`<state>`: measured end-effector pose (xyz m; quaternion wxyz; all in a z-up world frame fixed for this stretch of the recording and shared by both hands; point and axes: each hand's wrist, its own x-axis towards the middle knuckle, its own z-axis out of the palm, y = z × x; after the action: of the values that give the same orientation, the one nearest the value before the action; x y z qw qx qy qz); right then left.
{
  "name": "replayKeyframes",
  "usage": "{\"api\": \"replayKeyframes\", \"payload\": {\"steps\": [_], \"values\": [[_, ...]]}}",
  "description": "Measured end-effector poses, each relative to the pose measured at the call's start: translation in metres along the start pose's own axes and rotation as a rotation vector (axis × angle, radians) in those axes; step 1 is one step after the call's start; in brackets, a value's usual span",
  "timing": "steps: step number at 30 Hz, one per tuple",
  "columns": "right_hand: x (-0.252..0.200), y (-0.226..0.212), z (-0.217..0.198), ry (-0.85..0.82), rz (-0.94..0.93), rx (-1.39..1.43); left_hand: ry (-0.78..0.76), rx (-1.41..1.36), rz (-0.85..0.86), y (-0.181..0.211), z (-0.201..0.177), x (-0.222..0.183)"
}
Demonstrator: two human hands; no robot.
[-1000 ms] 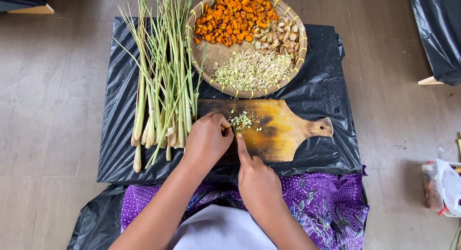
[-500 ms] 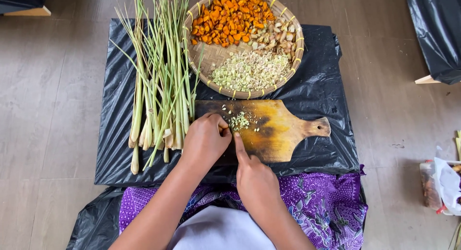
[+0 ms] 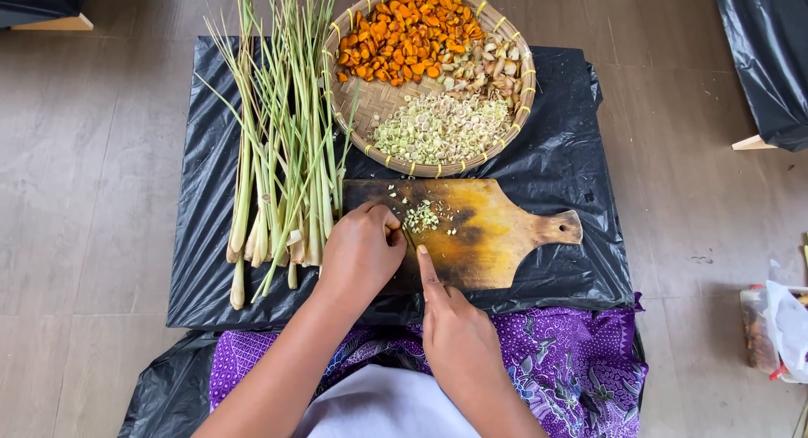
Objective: Finely chopping lemongrass stalks on a wooden cutting board after peeling the outer layers.
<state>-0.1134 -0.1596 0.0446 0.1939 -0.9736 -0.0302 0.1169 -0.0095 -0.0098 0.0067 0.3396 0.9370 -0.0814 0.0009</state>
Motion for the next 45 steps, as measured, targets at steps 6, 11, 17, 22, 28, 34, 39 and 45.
{"api": "replayKeyframes", "payload": {"steps": [6, 11, 17, 22, 28, 34, 39, 45], "values": [[0.008, -0.001, 0.006, -0.071, 0.029, -0.084, -0.009, -0.008, -0.005, -0.001, 0.001, 0.002], [0.029, -0.003, 0.007, -0.048, -0.006, -0.061, -0.006, 0.009, -0.021, -0.006, 0.004, 0.006], [0.013, -0.004, 0.007, -0.128, 0.045, -0.072, 0.001, -0.003, -0.008, -0.006, -0.003, 0.004], [0.017, -0.004, 0.007, -0.13, 0.062, -0.075, -0.049, 0.001, -0.018, 0.0, -0.005, 0.004], [0.013, -0.008, 0.004, -0.115, 0.031, -0.098, -0.025, 0.028, -0.014, -0.002, -0.006, 0.005], [-0.004, 0.003, 0.0, -0.143, 0.058, -0.07, -0.059, -0.009, -0.031, 0.002, -0.01, 0.003], [-0.004, 0.001, -0.018, -0.102, 0.095, 0.088, -0.061, -0.009, -0.033, 0.001, -0.009, 0.003], [-0.001, 0.002, -0.006, -0.063, 0.008, 0.06, -0.021, -0.021, 0.002, 0.0, -0.004, -0.003]]}}
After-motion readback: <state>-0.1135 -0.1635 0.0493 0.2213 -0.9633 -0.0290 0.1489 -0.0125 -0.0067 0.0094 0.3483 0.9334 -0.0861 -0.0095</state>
